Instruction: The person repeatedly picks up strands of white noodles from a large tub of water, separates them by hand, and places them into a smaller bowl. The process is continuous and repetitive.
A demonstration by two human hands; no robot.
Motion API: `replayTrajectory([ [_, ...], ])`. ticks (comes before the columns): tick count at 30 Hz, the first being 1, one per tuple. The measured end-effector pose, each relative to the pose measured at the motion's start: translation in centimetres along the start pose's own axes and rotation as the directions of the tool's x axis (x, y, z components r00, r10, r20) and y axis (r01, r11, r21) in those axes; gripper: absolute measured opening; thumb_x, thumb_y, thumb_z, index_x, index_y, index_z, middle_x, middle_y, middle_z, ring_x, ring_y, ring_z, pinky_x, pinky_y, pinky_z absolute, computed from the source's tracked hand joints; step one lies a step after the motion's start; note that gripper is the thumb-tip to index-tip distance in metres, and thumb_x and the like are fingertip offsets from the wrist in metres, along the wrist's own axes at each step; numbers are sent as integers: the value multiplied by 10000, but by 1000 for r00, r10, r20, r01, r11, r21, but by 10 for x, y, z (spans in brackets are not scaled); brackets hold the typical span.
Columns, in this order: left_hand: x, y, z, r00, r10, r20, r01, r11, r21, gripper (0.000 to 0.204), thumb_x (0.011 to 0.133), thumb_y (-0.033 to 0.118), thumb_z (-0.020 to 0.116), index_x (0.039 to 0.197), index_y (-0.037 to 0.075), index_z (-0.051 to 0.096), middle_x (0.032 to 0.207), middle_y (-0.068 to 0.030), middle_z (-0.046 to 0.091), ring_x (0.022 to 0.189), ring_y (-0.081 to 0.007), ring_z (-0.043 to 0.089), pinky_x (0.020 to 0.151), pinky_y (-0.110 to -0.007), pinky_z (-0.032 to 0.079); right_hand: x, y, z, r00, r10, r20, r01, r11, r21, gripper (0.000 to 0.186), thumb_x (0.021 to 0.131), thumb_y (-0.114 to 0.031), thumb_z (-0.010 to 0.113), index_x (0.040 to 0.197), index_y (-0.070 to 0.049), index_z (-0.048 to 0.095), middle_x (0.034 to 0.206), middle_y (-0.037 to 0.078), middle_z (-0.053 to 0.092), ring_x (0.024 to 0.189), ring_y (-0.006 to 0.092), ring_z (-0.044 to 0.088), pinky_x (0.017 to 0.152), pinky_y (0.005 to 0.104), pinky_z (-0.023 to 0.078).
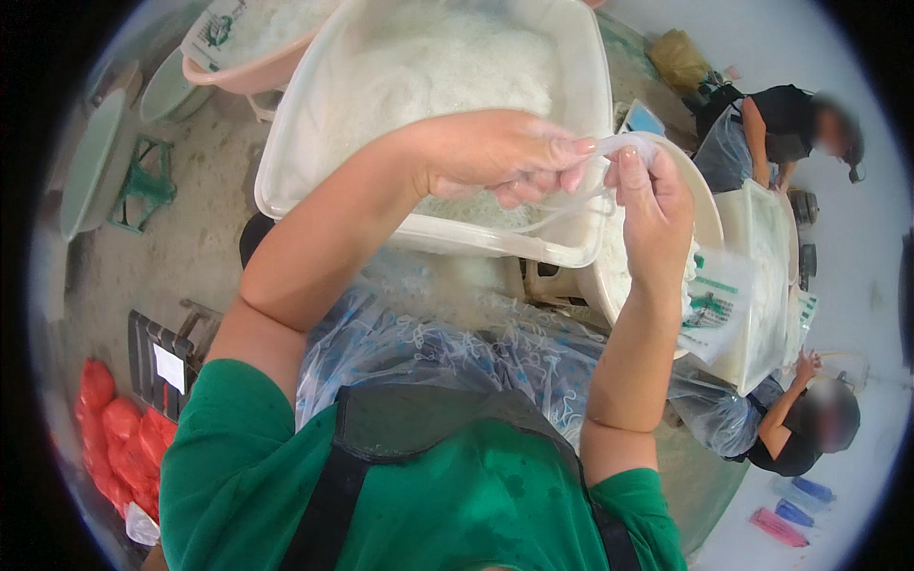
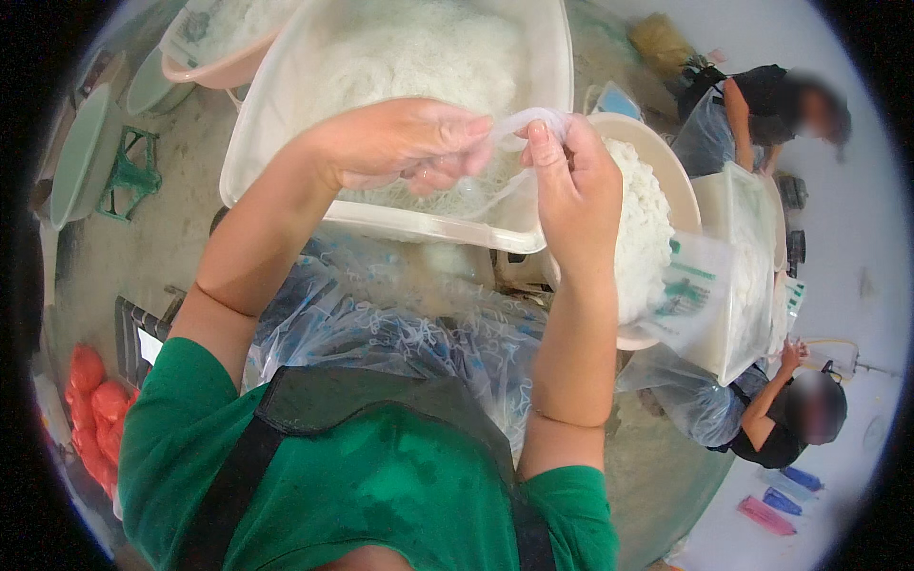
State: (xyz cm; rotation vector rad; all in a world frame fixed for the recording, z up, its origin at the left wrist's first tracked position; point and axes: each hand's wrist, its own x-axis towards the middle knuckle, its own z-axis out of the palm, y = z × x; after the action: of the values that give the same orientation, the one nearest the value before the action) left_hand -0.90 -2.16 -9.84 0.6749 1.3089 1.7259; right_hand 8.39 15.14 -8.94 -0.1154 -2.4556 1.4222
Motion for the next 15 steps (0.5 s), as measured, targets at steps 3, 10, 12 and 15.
replayTrajectory([
  [3,-4,29,-25,970,241,40,-210,908,-363,266,933,282,400,817,73,517,659,2,451,532,-89,389,453,-231,294,22,56,8,979,-89,185,167,872,-460,175,862,-223,552,862,-52,587,703,86,588,641,222,545,616,340,426],
  [10,52,-46,-158,613,177,-770,-209,976,58,315,924,304,405,823,36,534,680,-22,479,597,-140,423,537,-280,347,78,93,7,972,-45,-230,-61,900,-431,128,867,-116,505,924,-35,586,817,74,615,655,166,557,651,281,445],
  [12,78,-101,-161,531,135,-837,133,962,240,374,928,346,382,880,17,556,778,-92,579,718,-234,532,640,-369,420,90,97,38,986,-134,-95,89,920,-382,127,838,-87,548,953,-46,582,912,50,618,679,162,564,661,288,450],
  [15,86,-122,-150,639,225,-736,336,779,530,429,925,399,378,905,7,550,853,-155,612,806,-312,571,730,-422,434,91,141,83,795,104,598,417,623,-662,201,798,-110,603,999,-107,600,1088,38,590,807,214,599,692,350,474],
])
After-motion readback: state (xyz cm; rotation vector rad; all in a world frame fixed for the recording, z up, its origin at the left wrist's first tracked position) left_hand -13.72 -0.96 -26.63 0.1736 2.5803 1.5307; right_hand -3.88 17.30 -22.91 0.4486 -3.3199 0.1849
